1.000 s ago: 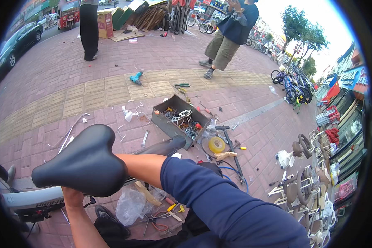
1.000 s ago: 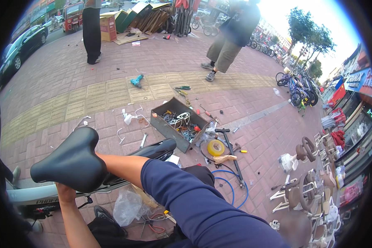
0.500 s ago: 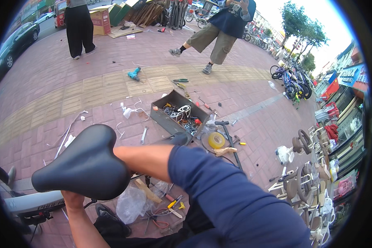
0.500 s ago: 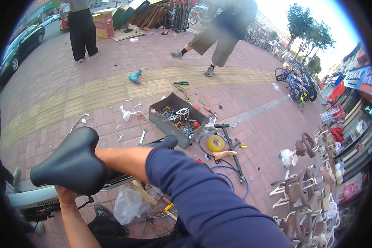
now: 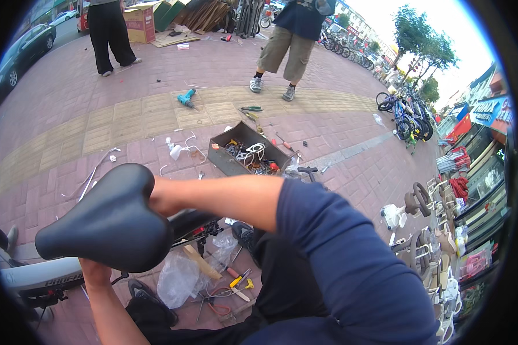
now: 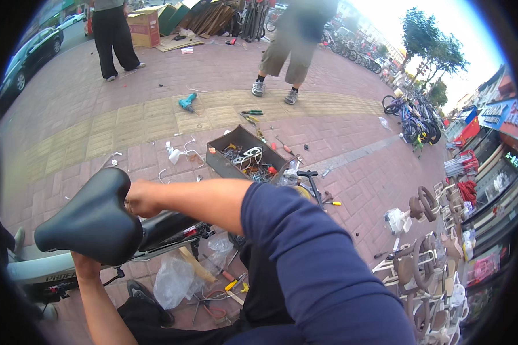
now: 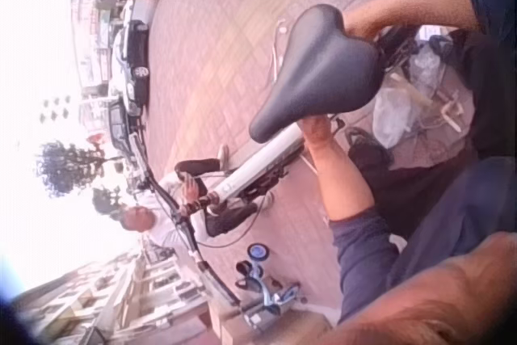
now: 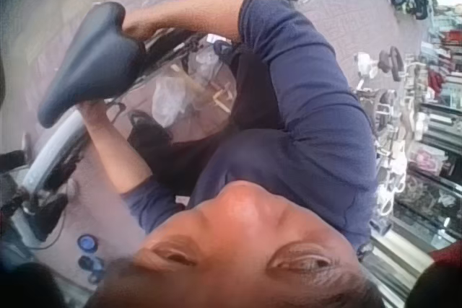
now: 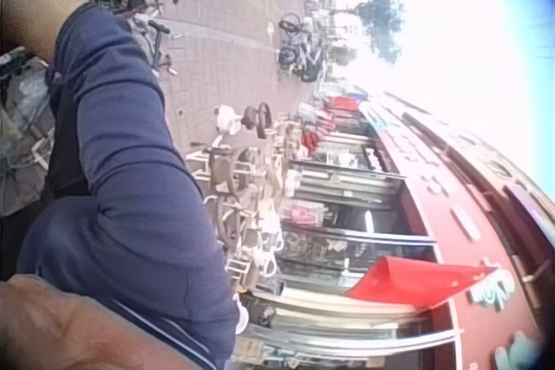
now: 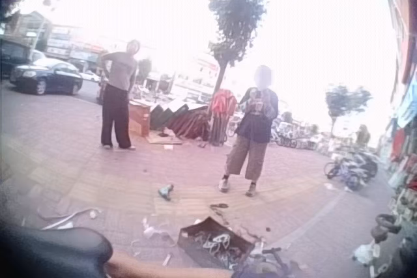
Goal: The person assembles a bicycle on a sidewalk, attaching the seat and rear mudguard using a hammer and wrench. The person adjusts the seat position and tightens bolts on the mudguard while another person sits nearby.
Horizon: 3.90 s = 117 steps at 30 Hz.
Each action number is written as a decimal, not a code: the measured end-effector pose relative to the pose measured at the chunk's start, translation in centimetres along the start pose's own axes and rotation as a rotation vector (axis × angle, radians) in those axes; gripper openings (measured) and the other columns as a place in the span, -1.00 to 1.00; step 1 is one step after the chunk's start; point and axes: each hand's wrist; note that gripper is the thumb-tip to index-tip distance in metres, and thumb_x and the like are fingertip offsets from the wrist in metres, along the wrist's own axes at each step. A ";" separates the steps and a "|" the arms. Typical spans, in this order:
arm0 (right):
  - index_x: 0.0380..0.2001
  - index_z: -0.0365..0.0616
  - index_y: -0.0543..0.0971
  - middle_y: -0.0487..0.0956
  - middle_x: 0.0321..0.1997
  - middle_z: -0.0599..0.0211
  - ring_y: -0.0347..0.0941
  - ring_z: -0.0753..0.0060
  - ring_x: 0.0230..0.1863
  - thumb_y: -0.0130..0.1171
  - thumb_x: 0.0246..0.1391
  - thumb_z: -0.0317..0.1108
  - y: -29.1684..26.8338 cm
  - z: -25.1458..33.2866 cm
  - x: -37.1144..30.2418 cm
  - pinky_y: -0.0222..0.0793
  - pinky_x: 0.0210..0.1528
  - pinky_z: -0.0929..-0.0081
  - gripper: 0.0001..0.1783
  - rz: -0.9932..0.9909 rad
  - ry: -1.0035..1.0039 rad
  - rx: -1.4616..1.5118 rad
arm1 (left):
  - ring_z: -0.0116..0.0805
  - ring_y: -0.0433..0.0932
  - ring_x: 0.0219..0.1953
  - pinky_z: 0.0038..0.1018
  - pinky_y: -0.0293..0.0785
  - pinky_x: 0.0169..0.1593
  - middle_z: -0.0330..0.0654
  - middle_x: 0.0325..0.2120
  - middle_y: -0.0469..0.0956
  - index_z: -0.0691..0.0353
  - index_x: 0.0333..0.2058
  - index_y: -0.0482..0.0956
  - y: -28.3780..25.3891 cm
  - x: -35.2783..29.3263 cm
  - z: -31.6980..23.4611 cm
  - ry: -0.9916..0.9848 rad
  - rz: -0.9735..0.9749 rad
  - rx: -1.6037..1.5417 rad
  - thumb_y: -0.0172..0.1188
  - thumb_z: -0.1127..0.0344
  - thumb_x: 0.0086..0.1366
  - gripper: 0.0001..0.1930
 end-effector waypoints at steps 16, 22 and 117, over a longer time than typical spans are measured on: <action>-0.06 0.00 0.65 0.65 -0.04 -0.03 0.56 -0.17 0.00 0.16 0.17 -0.26 10.9 1.5 2.4 0.47 0.03 0.14 -0.72 -0.080 0.296 0.801 | -0.18 0.53 0.09 -0.24 0.43 0.22 -0.12 0.07 0.55 0.30 0.19 0.46 1.0 -0.1 -0.9 -0.011 0.013 0.018 0.27 0.29 0.36 -0.54; -0.07 -0.01 0.65 0.65 -0.04 -0.04 0.56 -0.17 0.00 0.17 0.16 -0.26 10.2 1.4 0.9 0.47 0.03 0.14 -0.71 -0.061 0.334 0.703 | -0.16 0.53 0.09 -0.22 0.46 0.21 -0.12 0.08 0.54 0.29 0.21 0.43 0.1 -0.6 -0.6 -0.131 -0.023 -0.235 0.35 0.34 0.28 -0.45; -0.45 -0.16 0.61 0.47 -0.54 0.52 0.32 0.65 -0.56 0.08 0.37 -0.13 3.2 11.8 -11.1 0.26 -0.52 0.55 -0.61 -0.024 0.819 0.355 | -0.13 0.45 0.27 -0.08 0.31 0.32 -0.04 0.18 0.52 0.27 0.25 0.41 0.5 -0.7 -7.7 0.094 0.159 -0.483 0.10 0.28 0.19 -0.39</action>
Point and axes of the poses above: each hand's wrist, its own x-axis towards the middle knuckle, its own y-axis out of the palm, z = x × y
